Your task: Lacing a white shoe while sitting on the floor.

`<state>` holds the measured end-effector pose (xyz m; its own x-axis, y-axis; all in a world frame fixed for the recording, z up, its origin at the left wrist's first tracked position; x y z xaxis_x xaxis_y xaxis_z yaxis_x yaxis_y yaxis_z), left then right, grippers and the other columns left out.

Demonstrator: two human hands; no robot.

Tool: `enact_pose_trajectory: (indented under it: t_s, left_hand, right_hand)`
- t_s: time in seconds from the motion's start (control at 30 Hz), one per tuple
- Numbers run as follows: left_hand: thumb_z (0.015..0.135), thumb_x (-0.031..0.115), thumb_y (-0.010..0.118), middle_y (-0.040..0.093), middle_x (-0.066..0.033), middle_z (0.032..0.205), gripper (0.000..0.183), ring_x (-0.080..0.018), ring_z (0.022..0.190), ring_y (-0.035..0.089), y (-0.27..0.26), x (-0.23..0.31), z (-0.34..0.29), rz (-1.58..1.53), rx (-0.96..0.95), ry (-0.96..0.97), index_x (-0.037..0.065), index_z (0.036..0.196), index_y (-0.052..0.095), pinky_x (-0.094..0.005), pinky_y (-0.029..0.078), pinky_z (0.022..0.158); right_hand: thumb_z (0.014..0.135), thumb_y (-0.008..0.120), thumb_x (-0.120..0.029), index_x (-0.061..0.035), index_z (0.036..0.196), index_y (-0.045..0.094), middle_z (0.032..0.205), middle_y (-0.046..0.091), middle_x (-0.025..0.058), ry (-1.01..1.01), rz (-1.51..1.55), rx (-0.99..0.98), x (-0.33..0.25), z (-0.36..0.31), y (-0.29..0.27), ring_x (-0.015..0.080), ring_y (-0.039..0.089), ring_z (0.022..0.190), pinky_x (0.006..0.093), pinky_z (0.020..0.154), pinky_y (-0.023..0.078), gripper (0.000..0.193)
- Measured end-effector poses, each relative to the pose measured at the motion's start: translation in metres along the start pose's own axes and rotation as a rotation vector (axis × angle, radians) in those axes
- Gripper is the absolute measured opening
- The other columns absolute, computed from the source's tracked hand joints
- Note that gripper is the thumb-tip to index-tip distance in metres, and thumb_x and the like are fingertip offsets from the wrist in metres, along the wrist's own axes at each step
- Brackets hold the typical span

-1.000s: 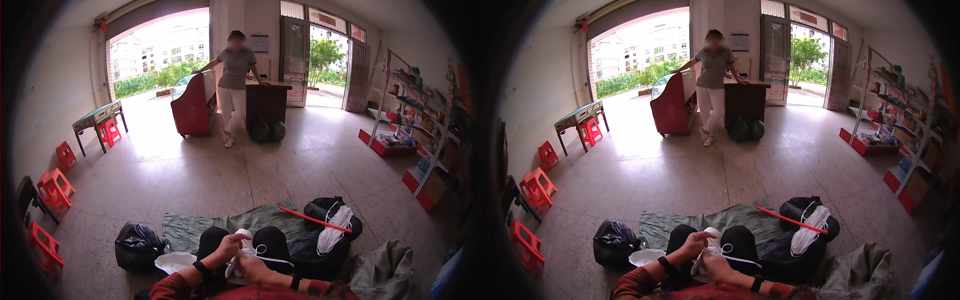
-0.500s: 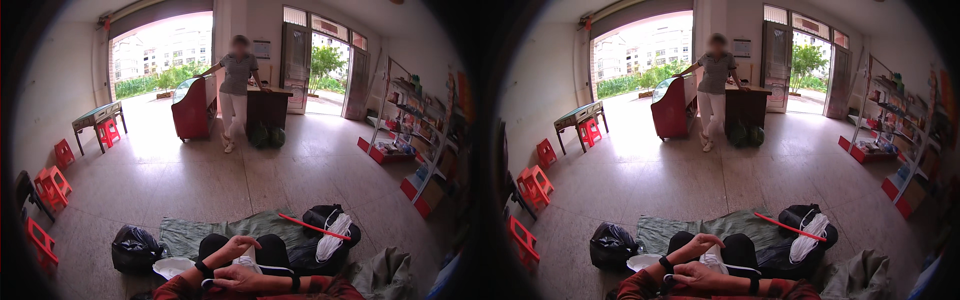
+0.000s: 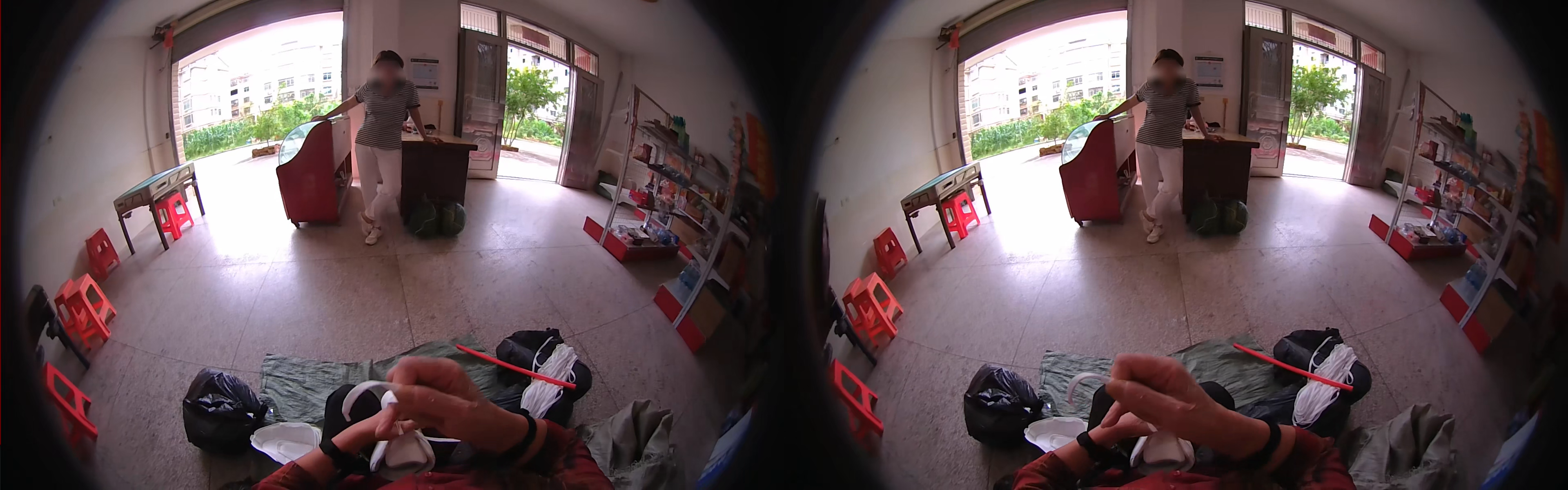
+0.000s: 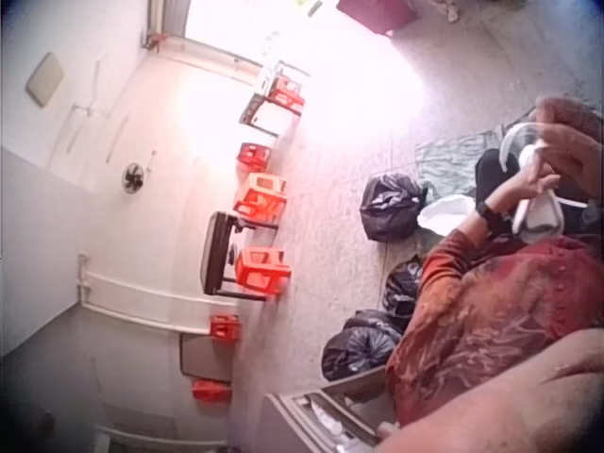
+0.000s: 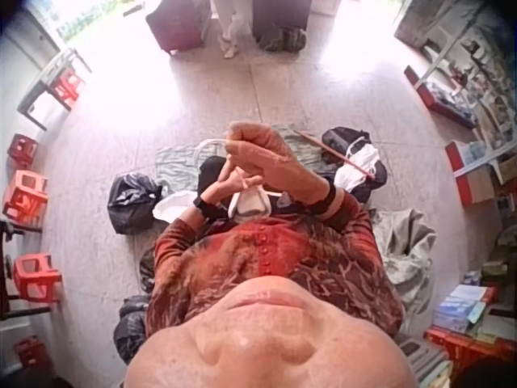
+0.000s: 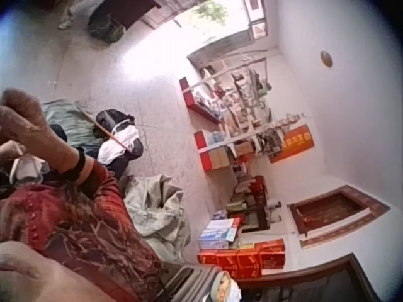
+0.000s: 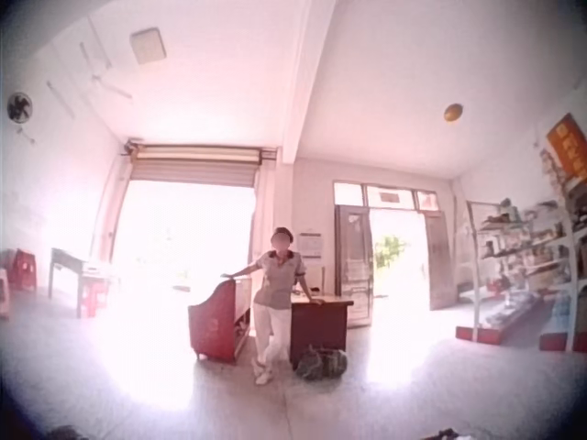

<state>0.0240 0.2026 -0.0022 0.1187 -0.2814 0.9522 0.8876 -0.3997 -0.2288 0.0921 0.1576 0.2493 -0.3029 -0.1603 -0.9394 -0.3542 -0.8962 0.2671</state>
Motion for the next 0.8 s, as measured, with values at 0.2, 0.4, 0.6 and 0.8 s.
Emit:
enact_pose_trajectory:
  t_s: [0.2, 0.4, 0.6, 0.8]
  left_hand:
    - [0.100, 0.044, 0.043, 0.056, -0.0026, 0.083, 0.044, -0.0122, 0.082, 0.054, 0.001, 0.034, -0.033, -0.480, 0.136, -0.213, 0.004, 0.087, 0.057, -0.0281, 0.044, 0.080]
    - [0.103, 0.029, 0.041, 0.035, 0.0009, 0.060, 0.042, -0.0095, 0.055, 0.032, -0.016, 0.026, -0.076, -0.456, 0.574, -0.229, 0.008, 0.066, 0.038, -0.0270, 0.030, 0.054]
    - [0.103, 0.029, 0.038, 0.023, 0.0025, 0.056, 0.046, -0.0109, 0.053, 0.023, -0.020, 0.023, -0.097, -0.732, 0.692, -0.144, 0.012, 0.061, 0.030, -0.0303, 0.028, 0.054]
    - [0.103, 0.027, 0.039, 0.021, 0.0039, 0.056, 0.045, -0.0097, 0.051, 0.021, -0.033, 0.017, -0.108, -0.867, 0.750, -0.206, 0.015, 0.061, 0.028, -0.0285, 0.024, 0.051]
  right_hand:
    - [0.100, 0.049, -0.020, -0.0091, 0.087, 0.052, 0.058, 0.042, -0.0048, -0.233, -0.049, 0.273, -0.012, 0.024, -0.102, 0.0046, 0.039, 0.046, 0.0329, 0.067, 0.056, 0.017]
    - [0.097, 0.056, -0.026, -0.0015, 0.116, 0.050, 0.095, 0.061, 0.0073, 0.460, -0.599, 0.359, 0.155, -0.032, -0.187, 0.0125, 0.062, 0.081, 0.0268, 0.072, 0.053, 0.031]
    - [0.096, 0.057, -0.022, -0.0001, 0.098, 0.057, 0.077, 0.057, 0.0020, 0.444, -0.648, 0.169, 0.244, -0.083, -0.144, 0.0068, 0.051, 0.069, 0.0238, 0.061, 0.045, 0.022]
    - [0.089, 0.064, -0.007, -0.0014, 0.085, 0.058, 0.074, 0.052, -0.0056, 0.251, -0.630, 0.299, 0.213, -0.083, -0.160, 0.0018, 0.045, 0.069, 0.0190, 0.060, 0.039, 0.009]
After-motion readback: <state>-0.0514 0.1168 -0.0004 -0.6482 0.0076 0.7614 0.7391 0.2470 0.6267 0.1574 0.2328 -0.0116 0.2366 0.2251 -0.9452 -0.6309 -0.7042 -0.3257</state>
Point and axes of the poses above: each hand's wrist, its own z-axis towards the middle knuckle, its own y-axis out of the palm, x = y × z, the point moved 8 cm from there along z, towards the middle knuckle
